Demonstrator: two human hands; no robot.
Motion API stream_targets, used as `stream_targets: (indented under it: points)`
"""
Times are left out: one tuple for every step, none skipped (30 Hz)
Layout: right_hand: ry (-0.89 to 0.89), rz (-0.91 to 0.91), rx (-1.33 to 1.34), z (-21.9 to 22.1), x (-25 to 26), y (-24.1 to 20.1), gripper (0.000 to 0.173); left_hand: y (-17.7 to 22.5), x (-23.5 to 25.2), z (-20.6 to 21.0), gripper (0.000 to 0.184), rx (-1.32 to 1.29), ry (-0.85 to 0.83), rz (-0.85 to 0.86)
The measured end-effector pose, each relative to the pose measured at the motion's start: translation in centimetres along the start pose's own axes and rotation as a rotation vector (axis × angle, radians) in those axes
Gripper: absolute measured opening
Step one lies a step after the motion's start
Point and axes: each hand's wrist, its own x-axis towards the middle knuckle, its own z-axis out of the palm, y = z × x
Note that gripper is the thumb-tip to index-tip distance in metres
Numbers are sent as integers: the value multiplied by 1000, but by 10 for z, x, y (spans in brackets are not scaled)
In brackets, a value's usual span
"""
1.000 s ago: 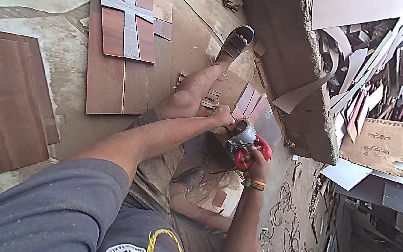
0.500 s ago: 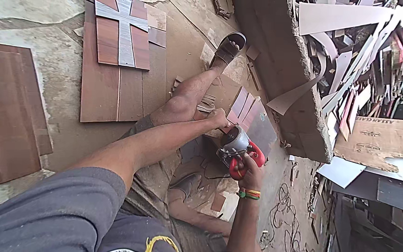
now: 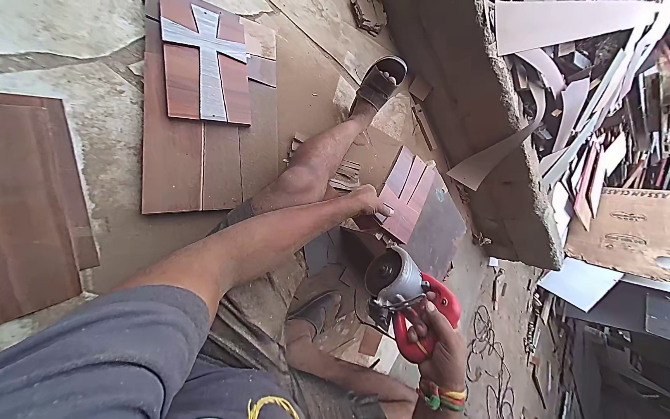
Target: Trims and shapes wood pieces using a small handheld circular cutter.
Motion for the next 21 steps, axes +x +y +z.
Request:
stream_targets:
  points:
    - [7, -12, -3, -1, -2, -2, 24, -2, 4, 2, 63, -87, 22, -6]
    - [8, -25, -5, -3, -3, -3, 24, -2, 6, 3, 67, -167, 49, -23]
    - [7, -39, 1, -4, -5, -5, 24, -3, 9, 6, 68, -236, 88, -42]
    - [1, -53, 12, -6, -6, -7, 25, -4, 13, 10, 66, -301, 135, -55]
    - [-9, -61, 23, -9, -7, -9, 26, -5, 17, 13, 64, -351, 177, -64]
    - [-17, -65, 30, -11, -7, -11, 27, -5, 21, 15, 60, -376, 210, -68]
    - [-24, -67, 40, -12, -8, -12, 27, -6, 25, 16, 56, -375, 235, -71]
    - [-29, -70, 49, -13, -8, -13, 27, -7, 29, 16, 54, -369, 242, -71]
    - [-30, -73, 57, -14, -7, -13, 26, -8, 35, 17, 53, -361, 250, -64]
    - [-27, -73, 60, -14, -7, -13, 26, -9, 41, 16, 52, -343, 253, -49]
    - [-21, -72, 59, -14, -7, -12, 26, -9, 46, 15, 51, -323, 244, -26]
    - [-20, -71, 60, -14, -6, -12, 26, -9, 50, 12, 52, -306, 225, -4]
    - [-27, -69, 61, -14, -5, -10, 28, -8, 53, 11, 53, -294, 204, 11]
    - [-27, -63, 59, -14, -4, -9, 28, -7, 56, 10, 54, -287, 190, 22]
    - [-25, -56, 53, -14, -3, -8, 29, -7, 59, 10, 55, -270, 189, 34]
    - [-23, -50, 49, -13, -3, -8, 29, -7, 62, 10, 56, -246, 190, 42]
    - [-24, -47, 45, -13, -2, -7, 29, -7, 61, 10, 58, -219, 185, 42]
    - [-27, -44, 38, -13, -2, -6, 28, -6, 59, 10, 59, -204, 178, 44]
    - [-26, -44, 33, -13, -2, -6, 27, -5, 58, 10, 58, -194, 178, 43]
    - [-26, -47, 32, -12, -2, -5, 27, -4, 59, 10, 58, -185, 181, 39]
    - [-29, -53, 31, -11, -2, -5, 27, -3, 58, 8, 59, -181, 182, 36]
